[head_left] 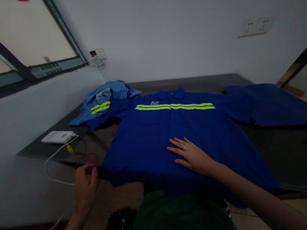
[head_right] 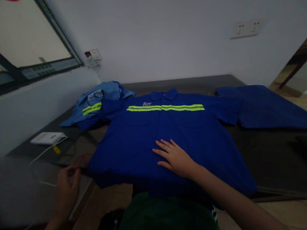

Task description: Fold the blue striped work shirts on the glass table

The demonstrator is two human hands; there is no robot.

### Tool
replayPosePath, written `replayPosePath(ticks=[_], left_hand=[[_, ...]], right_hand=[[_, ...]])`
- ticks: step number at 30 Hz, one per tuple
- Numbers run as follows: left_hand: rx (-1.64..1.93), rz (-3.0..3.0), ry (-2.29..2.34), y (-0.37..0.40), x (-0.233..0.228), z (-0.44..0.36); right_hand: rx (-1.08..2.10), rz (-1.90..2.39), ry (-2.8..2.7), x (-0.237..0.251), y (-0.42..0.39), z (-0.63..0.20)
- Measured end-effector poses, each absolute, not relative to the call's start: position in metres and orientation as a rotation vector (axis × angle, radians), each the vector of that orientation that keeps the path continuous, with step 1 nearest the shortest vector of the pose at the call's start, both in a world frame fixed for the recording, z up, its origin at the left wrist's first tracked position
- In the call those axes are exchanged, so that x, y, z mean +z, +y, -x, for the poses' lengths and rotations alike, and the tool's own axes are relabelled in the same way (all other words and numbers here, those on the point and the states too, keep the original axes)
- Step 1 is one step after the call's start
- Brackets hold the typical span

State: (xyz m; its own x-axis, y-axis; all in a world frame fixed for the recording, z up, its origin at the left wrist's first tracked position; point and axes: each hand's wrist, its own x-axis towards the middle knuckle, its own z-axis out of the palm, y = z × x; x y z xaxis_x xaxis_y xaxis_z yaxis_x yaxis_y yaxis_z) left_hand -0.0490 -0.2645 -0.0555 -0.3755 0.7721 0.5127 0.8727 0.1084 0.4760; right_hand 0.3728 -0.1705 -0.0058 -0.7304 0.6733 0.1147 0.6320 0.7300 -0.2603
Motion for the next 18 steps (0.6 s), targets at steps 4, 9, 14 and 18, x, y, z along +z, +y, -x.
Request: replayPosePath(ticks=[4,9,14,18], left_hand=[[-1.505,1.538,-2.565,-0.287,-0.083,0.026],[-1.792,1.493,-2.595,-0.284,-0.111,0.006],[-1.951,1.242,-2.594,-0.273,-0.124,0.006],[-1.941,1.157,-2.724,-0.280,-0.121,0.008]], right_hand=[[0.304,1.043,-2.723,-0.007,-0.170,-0.372],[0.284,1.047,-2.771,-0.005,-0.168,-0.370],[0.226,1.088,-2.956,0.032,-0.155,-0.353],[0.130,1.156,-3.085,0.077,-0.126,-0.315]])
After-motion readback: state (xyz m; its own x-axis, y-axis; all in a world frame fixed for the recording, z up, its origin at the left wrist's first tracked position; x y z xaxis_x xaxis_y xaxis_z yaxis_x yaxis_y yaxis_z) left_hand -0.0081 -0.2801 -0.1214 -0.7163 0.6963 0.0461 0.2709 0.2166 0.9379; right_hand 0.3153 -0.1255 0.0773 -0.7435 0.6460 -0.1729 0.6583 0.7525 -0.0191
